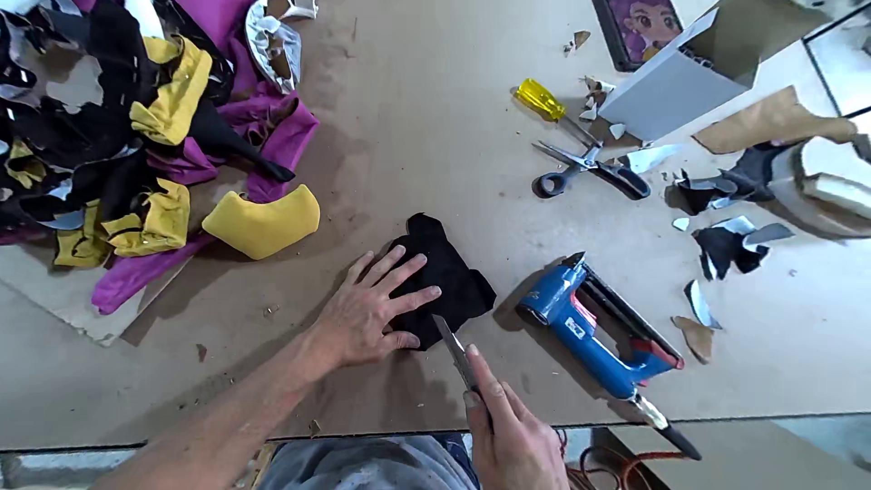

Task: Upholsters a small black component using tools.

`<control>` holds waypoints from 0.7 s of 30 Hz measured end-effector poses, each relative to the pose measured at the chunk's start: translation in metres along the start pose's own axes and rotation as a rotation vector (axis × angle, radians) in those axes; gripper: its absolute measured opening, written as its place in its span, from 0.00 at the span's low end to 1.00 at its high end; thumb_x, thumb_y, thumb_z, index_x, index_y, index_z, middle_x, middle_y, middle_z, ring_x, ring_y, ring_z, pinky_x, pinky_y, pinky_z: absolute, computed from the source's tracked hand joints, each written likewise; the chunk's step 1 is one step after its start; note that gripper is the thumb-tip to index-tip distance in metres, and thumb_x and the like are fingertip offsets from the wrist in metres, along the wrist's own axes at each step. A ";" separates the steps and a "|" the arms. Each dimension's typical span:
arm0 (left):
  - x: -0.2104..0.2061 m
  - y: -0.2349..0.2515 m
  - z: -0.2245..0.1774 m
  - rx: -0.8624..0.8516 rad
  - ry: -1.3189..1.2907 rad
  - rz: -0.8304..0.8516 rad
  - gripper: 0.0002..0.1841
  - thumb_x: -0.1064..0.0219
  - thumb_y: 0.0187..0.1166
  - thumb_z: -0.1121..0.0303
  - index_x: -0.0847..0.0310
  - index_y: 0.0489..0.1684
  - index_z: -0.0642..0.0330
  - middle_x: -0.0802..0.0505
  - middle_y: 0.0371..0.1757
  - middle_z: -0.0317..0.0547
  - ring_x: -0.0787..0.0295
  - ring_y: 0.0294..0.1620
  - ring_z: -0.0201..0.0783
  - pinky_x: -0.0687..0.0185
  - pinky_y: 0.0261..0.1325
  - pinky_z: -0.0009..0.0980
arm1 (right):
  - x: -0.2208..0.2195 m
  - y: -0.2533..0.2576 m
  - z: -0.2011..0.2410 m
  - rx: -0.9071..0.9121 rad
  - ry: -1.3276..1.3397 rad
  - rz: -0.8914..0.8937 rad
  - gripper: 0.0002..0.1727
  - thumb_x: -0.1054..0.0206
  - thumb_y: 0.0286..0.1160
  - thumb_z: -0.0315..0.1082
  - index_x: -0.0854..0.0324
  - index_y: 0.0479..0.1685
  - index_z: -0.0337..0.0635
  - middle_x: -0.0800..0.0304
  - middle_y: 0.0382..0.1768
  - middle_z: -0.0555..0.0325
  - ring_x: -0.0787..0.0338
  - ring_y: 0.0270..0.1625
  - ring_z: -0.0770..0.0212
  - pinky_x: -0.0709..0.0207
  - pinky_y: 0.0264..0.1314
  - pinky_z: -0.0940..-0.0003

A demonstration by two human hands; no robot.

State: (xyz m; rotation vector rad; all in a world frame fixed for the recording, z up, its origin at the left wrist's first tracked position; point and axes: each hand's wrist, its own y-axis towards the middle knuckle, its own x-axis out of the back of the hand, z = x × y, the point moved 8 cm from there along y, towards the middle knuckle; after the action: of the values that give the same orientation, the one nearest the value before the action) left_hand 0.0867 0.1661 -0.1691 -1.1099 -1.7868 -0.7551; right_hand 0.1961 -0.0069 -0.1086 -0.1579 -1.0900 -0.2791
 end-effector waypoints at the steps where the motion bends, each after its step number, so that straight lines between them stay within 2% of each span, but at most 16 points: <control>1: 0.000 0.000 0.001 0.008 -0.009 0.006 0.33 0.42 0.75 0.30 0.33 0.85 0.15 0.44 0.97 0.36 0.63 0.98 0.48 0.62 0.92 0.65 | -0.005 -0.001 0.000 0.024 -0.037 -0.025 0.25 0.45 0.85 0.38 0.20 0.79 0.45 0.13 0.30 0.51 0.20 0.14 0.61 0.28 0.10 0.63; 4: -0.001 0.000 0.001 0.033 -0.005 0.023 0.32 0.47 0.78 0.30 0.35 0.86 0.13 0.48 0.98 0.36 0.67 0.99 0.47 0.67 0.94 0.63 | -0.013 -0.003 -0.001 0.052 -0.074 -0.043 0.26 0.45 0.83 0.36 0.19 0.78 0.47 0.15 0.29 0.54 0.22 0.13 0.63 0.31 0.09 0.66; 14: -0.002 0.000 0.003 0.024 0.012 0.005 0.33 0.46 0.77 0.29 0.34 0.86 0.14 0.48 0.98 0.37 0.65 0.98 0.49 0.66 0.94 0.64 | -0.023 0.001 0.004 0.077 -0.128 -0.034 0.26 0.45 0.82 0.37 0.17 0.77 0.52 0.17 0.27 0.56 0.24 0.13 0.64 0.32 0.09 0.67; 21: -0.002 0.000 0.003 0.020 -0.008 0.008 0.33 0.45 0.77 0.30 0.34 0.86 0.14 0.47 0.98 0.37 0.64 0.98 0.49 0.66 0.94 0.63 | -0.019 0.000 0.013 0.071 -0.221 0.006 0.26 0.43 0.78 0.33 0.17 0.77 0.51 0.16 0.28 0.56 0.22 0.13 0.62 0.32 0.08 0.66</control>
State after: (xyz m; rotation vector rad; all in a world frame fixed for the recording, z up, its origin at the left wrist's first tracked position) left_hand 0.0864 0.1680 -0.1718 -1.1073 -1.7918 -0.7281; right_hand 0.1766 -0.0009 -0.1194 -0.1311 -1.3162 -0.2207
